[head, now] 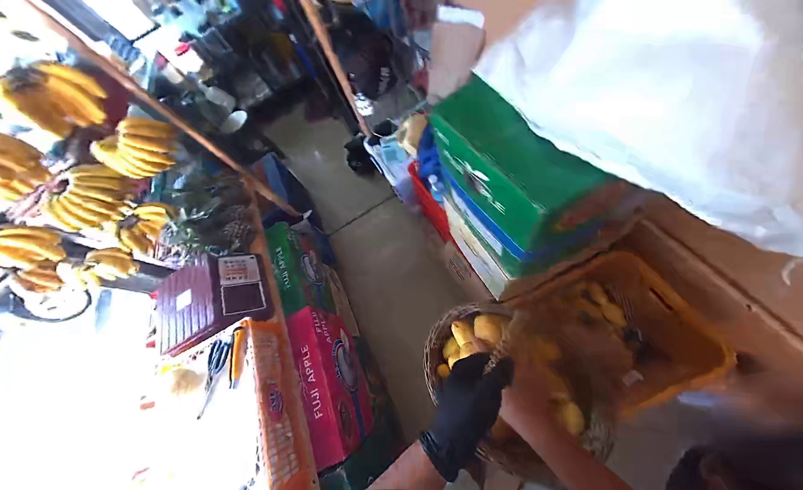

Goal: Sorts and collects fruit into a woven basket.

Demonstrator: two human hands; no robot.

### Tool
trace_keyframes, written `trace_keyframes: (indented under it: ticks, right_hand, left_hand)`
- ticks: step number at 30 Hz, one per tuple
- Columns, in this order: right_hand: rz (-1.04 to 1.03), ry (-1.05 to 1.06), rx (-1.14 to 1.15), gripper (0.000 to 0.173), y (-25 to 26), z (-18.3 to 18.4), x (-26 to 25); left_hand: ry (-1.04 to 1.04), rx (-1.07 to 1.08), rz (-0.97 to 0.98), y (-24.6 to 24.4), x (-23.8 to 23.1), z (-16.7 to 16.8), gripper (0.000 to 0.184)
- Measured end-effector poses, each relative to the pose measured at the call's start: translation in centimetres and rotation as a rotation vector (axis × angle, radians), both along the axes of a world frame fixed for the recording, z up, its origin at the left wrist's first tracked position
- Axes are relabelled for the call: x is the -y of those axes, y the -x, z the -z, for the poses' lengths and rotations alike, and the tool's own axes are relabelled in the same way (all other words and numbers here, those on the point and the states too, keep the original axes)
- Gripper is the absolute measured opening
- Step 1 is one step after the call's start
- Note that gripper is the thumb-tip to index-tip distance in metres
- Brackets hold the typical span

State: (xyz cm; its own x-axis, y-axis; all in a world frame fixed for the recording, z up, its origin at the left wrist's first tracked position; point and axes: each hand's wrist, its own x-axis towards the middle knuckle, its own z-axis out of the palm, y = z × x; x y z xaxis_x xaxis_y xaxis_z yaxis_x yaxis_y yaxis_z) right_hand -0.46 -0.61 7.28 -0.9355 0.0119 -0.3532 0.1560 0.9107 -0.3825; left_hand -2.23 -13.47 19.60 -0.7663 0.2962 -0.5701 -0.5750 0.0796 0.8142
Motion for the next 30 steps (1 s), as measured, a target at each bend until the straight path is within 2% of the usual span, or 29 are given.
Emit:
trace_keyframes:
  ticks: [4, 7, 10, 12, 16, 20, 22, 26, 30]
  right_hand:
    - [-0.16, -0.069, 0.016, 0.068, 1.7, -2.5, 4.8]
    - [-0.187, 0.01, -0.218, 0.063, 3.7, -1.8, 7.7]
    - [-0.192, 0.2, -0.533, 0.051, 6.8, 0.3, 10.6]
    - [-0.219, 0.311, -0.621, 0.043, 10.5, 1.9, 12.1]
    - [-0.25, 0.5, -0.597, 0.038, 19.0, 3.0, 16.0]
    - [-0.242, 0.729, -0.519, 0.029, 29.4, 1.4, 17.9]
    - [-0.122, 0.809, -0.472, 0.03, 33.9, -0.2, 17.8]
    - [0.201, 0.75, -0.33, 0.057, 43.2, -2.0, 17.4]
    - [0.334, 0.664, -0.101, 0.049, 52.5, -0.4, 17.1]
  left_hand:
    - [-0.067, -0.069, -0.042, 2.3, 5.3, -2.8, 0.032]
    - [-0.118, -0.058, -0.11, 4.9, 8.8, -4.6, 0.032]
    - [-0.134, -0.027, -0.191, 8.5, 11.5, -6.2, 0.031]
    - [-0.11, -0.047, -0.207, 11.6, 13.6, -6.5, 0.031]
    - [-0.101, -0.068, -0.295, 19.2, 18.3, -5.4, 0.031]
    - [-0.069, -0.079, -0.409, 28.6, 23.1, -5.5, 0.032]
    - [-0.073, -0.091, -0.475, 33.2, 25.6, -5.5, 0.033]
    - [-0.042, -0.104, -0.571, 43.5, 29.8, -7.2, 0.035]
    - [-0.114, -0.158, -0.654, 54.6, 34.6, -7.7, 0.038]
